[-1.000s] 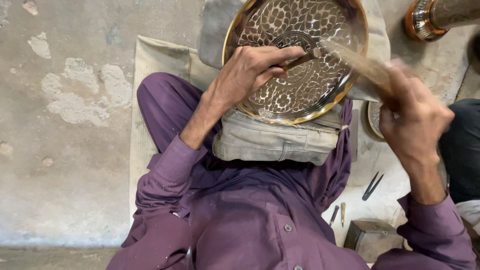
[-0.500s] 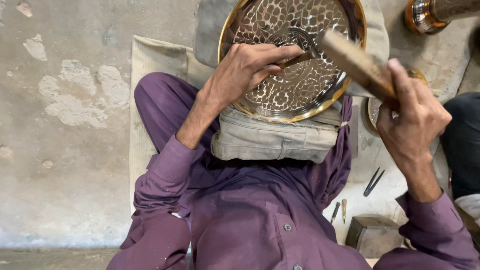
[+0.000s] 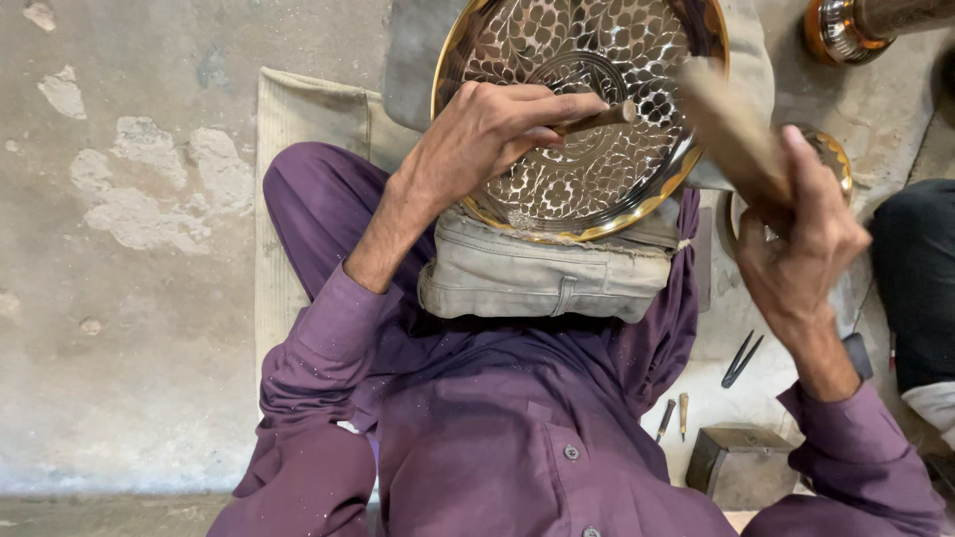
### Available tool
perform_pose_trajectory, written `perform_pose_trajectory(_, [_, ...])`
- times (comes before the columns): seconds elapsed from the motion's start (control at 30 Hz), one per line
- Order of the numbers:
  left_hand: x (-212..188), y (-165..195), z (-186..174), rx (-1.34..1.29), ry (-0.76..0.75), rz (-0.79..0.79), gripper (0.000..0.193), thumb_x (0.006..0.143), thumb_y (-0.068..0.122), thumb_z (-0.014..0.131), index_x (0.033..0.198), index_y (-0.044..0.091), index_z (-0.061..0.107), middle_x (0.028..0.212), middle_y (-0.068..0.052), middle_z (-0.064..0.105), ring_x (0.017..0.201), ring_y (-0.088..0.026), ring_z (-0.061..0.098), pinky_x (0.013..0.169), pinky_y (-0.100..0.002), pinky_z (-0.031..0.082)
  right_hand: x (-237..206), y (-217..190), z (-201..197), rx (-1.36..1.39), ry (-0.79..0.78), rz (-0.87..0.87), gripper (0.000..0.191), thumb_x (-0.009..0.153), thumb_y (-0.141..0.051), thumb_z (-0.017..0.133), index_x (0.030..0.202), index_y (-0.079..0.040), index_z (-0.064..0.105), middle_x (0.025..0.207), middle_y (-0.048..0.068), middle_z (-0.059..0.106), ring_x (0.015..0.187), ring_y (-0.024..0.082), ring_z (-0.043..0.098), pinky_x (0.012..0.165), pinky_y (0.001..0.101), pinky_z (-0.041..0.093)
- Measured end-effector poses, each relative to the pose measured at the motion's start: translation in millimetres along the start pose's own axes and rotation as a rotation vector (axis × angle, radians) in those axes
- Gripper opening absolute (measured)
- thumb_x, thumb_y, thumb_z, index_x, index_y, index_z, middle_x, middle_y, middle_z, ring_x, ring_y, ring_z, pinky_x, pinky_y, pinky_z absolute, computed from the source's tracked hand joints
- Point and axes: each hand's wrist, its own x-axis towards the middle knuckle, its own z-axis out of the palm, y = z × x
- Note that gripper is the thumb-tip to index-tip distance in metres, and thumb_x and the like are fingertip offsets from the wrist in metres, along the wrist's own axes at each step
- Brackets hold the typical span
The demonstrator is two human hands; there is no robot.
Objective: The person sits cross-legged on the floor with a decorative brass tray resting on a lap cushion. They hold a steel punch against the tray's embossed pattern with one hand and strike the punch with a wooden mallet in the other hand, repositioning the punch repeatedly to work the design across the tray surface.
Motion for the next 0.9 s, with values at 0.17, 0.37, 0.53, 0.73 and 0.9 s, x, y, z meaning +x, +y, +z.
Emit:
perform_pose_trajectory(0.17, [2, -2, 2, 0.054, -0.005, 0.041, 0.054, 0.096, 0.009, 0.073, 0.145, 0.025, 0.059, 0.114, -0.001, 0.076, 0.088, -0.017, 0.076, 0.081, -0.031, 0.066, 4, -9, 3, -0.038, -0.041, -0.019, 0.065, 0.102, 0.001, 0.075, 0.158, -0.014, 0.046, 0.111, 0.017, 0.073, 0.085, 0.027, 0.072, 0.075, 0.0380, 0.062])
perform_pose_trajectory(0.37, [2, 1, -4, 0.054, -0.036, 0.050, 0.054, 0.095, 0.013, 0.075, 0.145, 0.026, 0.058, 0.111, 0.000, 0.077, 0.086, -0.018, 0.075, 0.077, -0.034, 0.064, -12, -17, 8, -0.013, -0.060, 0.070, 0.069, 0.094, 0.007, 0.066, 0.158, -0.012, 0.048, 0.112, 0.019, 0.073, 0.089, 0.029, 0.072, 0.077, 0.0421, 0.059])
perform_pose_trajectory(0.53, [4, 2, -4, 0.045, -0.048, 0.043, 0.054, 0.094, 0.013, 0.076, 0.144, 0.026, 0.059, 0.107, 0.001, 0.077, 0.084, -0.017, 0.074, 0.077, -0.034, 0.064, -24, -18, 15, -0.032, -0.048, 0.065, 0.071, 0.090, 0.009, 0.065, 0.156, -0.008, 0.049, 0.120, 0.022, 0.072, 0.093, 0.030, 0.073, 0.083, 0.0411, 0.061])
perform_pose_trajectory(0.73, [4, 2, -6, 0.047, -0.046, 0.067, 0.054, 0.095, 0.011, 0.075, 0.144, 0.028, 0.060, 0.103, 0.002, 0.076, 0.082, -0.015, 0.073, 0.078, -0.033, 0.064, -26, -26, 15, 0.091, -0.015, 0.117, 0.066, 0.088, 0.008, 0.064, 0.151, -0.006, 0.050, 0.124, 0.024, 0.069, 0.104, 0.036, 0.073, 0.090, 0.0433, 0.060])
perform_pose_trajectory(0.9, [4, 2, -8, 0.067, -0.055, 0.075, 0.053, 0.093, 0.012, 0.075, 0.142, 0.028, 0.062, 0.101, 0.001, 0.076, 0.079, -0.015, 0.071, 0.075, -0.034, 0.064, -28, -28, 18, 0.117, 0.021, 0.123, 0.066, 0.089, 0.009, 0.061, 0.153, -0.005, 0.050, 0.129, 0.026, 0.069, 0.110, 0.037, 0.074, 0.093, 0.0430, 0.060])
